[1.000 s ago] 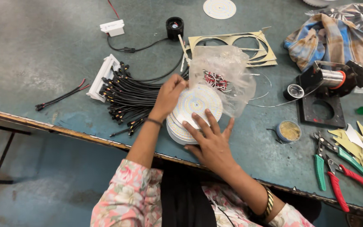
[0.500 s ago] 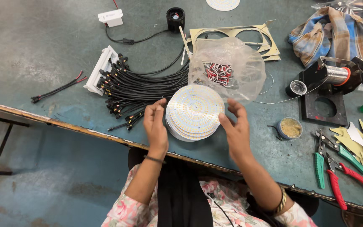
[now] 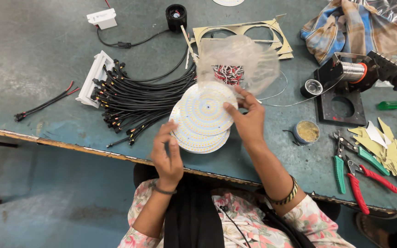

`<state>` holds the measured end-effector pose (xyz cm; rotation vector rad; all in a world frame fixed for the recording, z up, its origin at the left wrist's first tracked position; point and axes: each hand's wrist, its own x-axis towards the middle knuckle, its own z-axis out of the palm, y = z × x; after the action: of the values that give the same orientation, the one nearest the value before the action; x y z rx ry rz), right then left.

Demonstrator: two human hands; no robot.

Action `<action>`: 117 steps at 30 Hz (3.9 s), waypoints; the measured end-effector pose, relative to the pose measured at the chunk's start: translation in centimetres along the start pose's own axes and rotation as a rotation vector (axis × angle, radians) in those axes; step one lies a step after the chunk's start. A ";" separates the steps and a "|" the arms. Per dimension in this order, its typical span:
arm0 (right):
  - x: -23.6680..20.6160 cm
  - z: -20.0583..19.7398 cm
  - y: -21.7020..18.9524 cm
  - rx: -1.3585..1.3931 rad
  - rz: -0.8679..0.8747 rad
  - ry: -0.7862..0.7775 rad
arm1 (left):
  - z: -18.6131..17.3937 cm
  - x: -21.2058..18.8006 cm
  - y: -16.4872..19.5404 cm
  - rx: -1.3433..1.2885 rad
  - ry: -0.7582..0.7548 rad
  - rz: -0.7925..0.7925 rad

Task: The person solders wires to circular LED modules using a soldering iron and solder wire, then trims excess wire with pliers. The person places a finished module into a white plastic housing and prepares a power cable by stripping and twisting its ends.

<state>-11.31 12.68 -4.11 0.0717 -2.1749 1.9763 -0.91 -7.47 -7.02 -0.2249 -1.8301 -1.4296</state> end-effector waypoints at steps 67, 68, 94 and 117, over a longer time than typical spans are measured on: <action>-14.6 -14.7 -2.8 -0.719 -0.487 0.027 | 9.6 -2.0 8.9 -0.167 -0.711 0.197; -14.7 -14.6 -2.7 -0.704 -0.478 0.038 | 9.7 -2.0 9.0 -0.164 -0.700 0.194; -14.6 -15.3 -3.2 -0.649 -0.354 0.024 | 9.3 -0.6 9.3 -0.126 -0.700 0.239; -6.6 -18.0 0.2 -0.738 -0.081 0.259 | 11.0 0.3 9.3 -0.116 -0.584 0.033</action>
<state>-2.82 29.87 -3.93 -0.1908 -2.5061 0.9736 -0.91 5.37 -0.52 -0.7969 -2.1812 -1.5545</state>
